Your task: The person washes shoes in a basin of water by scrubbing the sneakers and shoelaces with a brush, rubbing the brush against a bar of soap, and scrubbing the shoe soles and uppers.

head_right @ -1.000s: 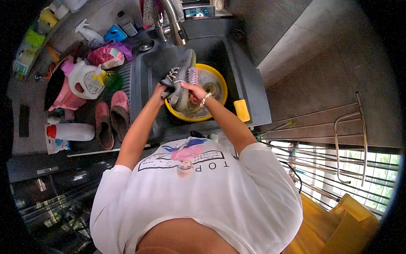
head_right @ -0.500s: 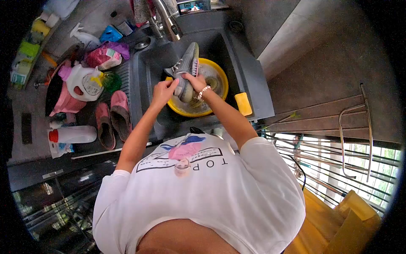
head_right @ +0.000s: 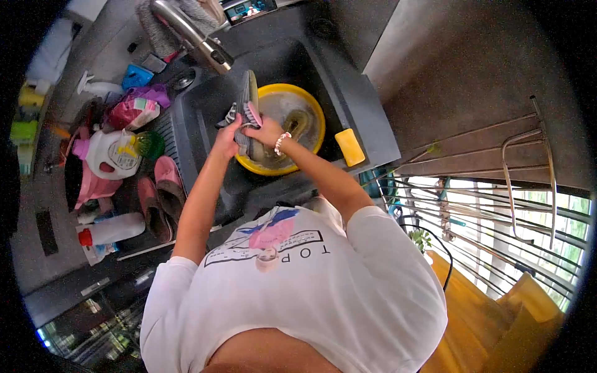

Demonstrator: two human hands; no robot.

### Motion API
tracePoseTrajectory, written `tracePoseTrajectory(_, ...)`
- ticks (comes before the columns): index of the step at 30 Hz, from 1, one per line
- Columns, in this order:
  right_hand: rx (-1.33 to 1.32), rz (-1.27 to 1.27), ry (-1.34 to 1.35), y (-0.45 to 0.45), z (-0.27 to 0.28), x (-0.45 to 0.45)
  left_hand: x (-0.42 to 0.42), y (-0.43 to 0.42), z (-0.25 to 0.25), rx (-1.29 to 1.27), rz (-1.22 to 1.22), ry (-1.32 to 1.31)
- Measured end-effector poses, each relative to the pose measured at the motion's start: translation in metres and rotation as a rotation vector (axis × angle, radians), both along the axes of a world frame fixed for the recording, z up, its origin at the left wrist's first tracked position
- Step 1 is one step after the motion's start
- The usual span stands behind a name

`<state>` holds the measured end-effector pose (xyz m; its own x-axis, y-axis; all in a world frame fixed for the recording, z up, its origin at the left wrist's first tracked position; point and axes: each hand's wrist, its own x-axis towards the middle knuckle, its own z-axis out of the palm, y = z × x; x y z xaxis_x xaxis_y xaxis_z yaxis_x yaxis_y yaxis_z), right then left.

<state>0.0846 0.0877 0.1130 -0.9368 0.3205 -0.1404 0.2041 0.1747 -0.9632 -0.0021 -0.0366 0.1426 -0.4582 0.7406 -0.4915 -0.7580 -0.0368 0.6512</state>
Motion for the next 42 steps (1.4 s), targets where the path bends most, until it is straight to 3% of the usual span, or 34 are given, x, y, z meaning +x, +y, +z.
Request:
tracePoseTrajectory(3, -0.001, 0.118, -0.217, 0.012, -0.024, 0.011, -0.002, 0.003, -0.025, -0.242, 0.207, 0.058)
tracePoseTrajectory(5, -0.063, 0.156, -0.325, 0.020, -0.046, 0.018, -0.010, -0.004, -0.075, -0.344, 0.245, 0.159)
tracePoseTrajectory(7, 0.123, -0.291, -0.333, 0.027, -0.081, 0.020, -0.015, -0.016, -0.143, -0.517, 0.304, 0.458)
tracePoseTrajectory(9, 0.265, -0.243, -0.427, 0.043, -0.096, 0.003, -0.007, -0.017, -0.171, -0.684, 0.259, 0.756)
tracePoseTrajectory(10, 0.413, -0.182, -0.521, 0.047, -0.106, -0.003, 0.003, -0.003, -0.156, -0.987, 0.194, 0.807)
tracePoseTrajectory(12, 0.518, -0.121, -0.449, 0.055, -0.152, -0.025, 0.003, -0.004, -0.217, -0.993, 0.115, 0.814)
tracePoseTrajectory(13, 0.685, -0.100, -0.375, 0.059, -0.162, -0.039, 0.004, 0.002, -0.222, -1.010, 0.109, 0.805)
tracePoseTrajectory(15, 0.706, 0.078, -0.518, 0.066, -0.168, -0.063, -0.003, 0.016, -0.228, -0.634, 0.201, 0.406)
tracePoseTrajectory(16, 0.716, 0.172, -0.581, 0.069, -0.167, -0.076, -0.005, 0.018, -0.232, -0.653, 0.195, 0.404)
tracePoseTrajectory(18, 1.004, 0.275, -0.703, 0.070, -0.193, -0.096, -0.014, 0.024, -0.242, -0.290, 0.405, -0.085)
tracePoseTrajectory(19, 1.013, 0.122, -0.628, 0.066, -0.209, -0.096, -0.019, 0.021, -0.241, -0.125, 0.491, -0.351)
tracePoseTrajectory(20, 1.014, -0.028, -0.539, 0.063, -0.225, -0.096, -0.019, 0.020, -0.241, -0.133, 0.488, -0.354)
tracePoseTrajectory(22, 0.833, 0.277, -0.460, 0.080, -0.218, -0.097, -0.014, 0.033, -0.210, 0.250, 0.761, -0.508)
tracePoseTrajectory(24, 0.800, 0.265, -0.507, 0.076, -0.212, -0.088, -0.012, 0.042, -0.220, 0.196, 0.785, -0.474)
tracePoseTrajectory(26, 0.710, -0.025, -0.561, 0.061, -0.215, -0.086, -0.017, 0.053, -0.240, 0.077, 0.933, -0.433)
tracePoseTrajectory(27, 0.711, -0.030, -0.563, 0.063, -0.214, -0.087, -0.023, 0.057, -0.245, 0.208, 0.890, -0.500)
tracePoseTrajectory(31, 0.459, -0.223, -0.431, 0.067, -0.188, -0.091, -0.036, 0.066, -0.256, 0.259, 0.815, -0.475)
tracePoseTrajectory(34, 0.400, -0.080, -0.355, 0.041, -0.213, -0.083, -0.033, 0.066, -0.263, 0.261, 0.692, -0.429)
tracePoseTrajectory(36, 0.432, -0.035, -0.452, 0.018, -0.220, -0.064, -0.035, 0.067, -0.263, 0.237, 0.704, -0.486)
tracePoseTrajectory(38, 0.477, 0.208, -0.419, 0.005, -0.207, -0.039, -0.031, 0.064, -0.258, 0.093, 0.677, -0.343)
tracePoseTrajectory(39, 0.647, 0.193, -0.338, 0.005, -0.204, -0.034, -0.030, 0.066, -0.257, 0.007, 0.661, -0.316)
tracePoseTrajectory(42, 0.587, 0.246, -0.423, 0.038, -0.213, -0.074, -0.016, 0.074, -0.254, -0.071, 0.714, -0.289)
